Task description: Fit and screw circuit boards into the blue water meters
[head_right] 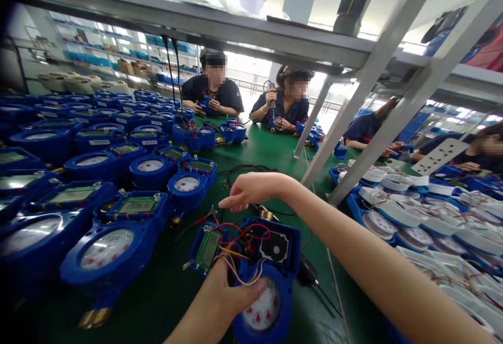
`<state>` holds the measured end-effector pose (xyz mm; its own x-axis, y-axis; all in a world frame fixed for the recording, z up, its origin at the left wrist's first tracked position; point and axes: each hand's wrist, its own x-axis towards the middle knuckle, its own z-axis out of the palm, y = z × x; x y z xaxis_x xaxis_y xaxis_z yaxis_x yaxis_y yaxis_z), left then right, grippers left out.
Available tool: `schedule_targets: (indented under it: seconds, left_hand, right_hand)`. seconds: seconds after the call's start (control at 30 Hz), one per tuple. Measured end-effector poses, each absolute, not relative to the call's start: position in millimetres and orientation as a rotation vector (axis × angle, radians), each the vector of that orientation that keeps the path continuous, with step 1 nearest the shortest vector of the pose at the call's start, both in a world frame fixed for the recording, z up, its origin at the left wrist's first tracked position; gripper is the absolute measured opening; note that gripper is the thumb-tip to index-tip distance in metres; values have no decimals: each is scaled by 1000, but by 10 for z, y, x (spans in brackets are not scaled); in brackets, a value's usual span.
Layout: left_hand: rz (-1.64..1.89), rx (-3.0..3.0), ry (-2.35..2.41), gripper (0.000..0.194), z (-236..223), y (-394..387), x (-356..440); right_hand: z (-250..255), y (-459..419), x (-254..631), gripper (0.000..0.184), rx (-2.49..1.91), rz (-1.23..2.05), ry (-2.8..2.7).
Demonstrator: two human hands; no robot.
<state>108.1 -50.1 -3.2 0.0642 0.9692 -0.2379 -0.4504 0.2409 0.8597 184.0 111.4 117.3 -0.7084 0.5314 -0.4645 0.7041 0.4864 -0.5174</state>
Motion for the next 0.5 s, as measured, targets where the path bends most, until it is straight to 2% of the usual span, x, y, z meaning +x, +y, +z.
schedule_targets:
  seconds: [0.27, 0.5]
  left_hand:
    - [1190, 721, 1055, 35, 69, -517, 1072]
    - [1167, 743, 1079, 44, 78, -518, 1068]
  right_hand:
    - [1133, 998, 1750, 46, 1055, -942, 2429]
    - [1038, 979, 1573, 39, 931, -945, 2332]
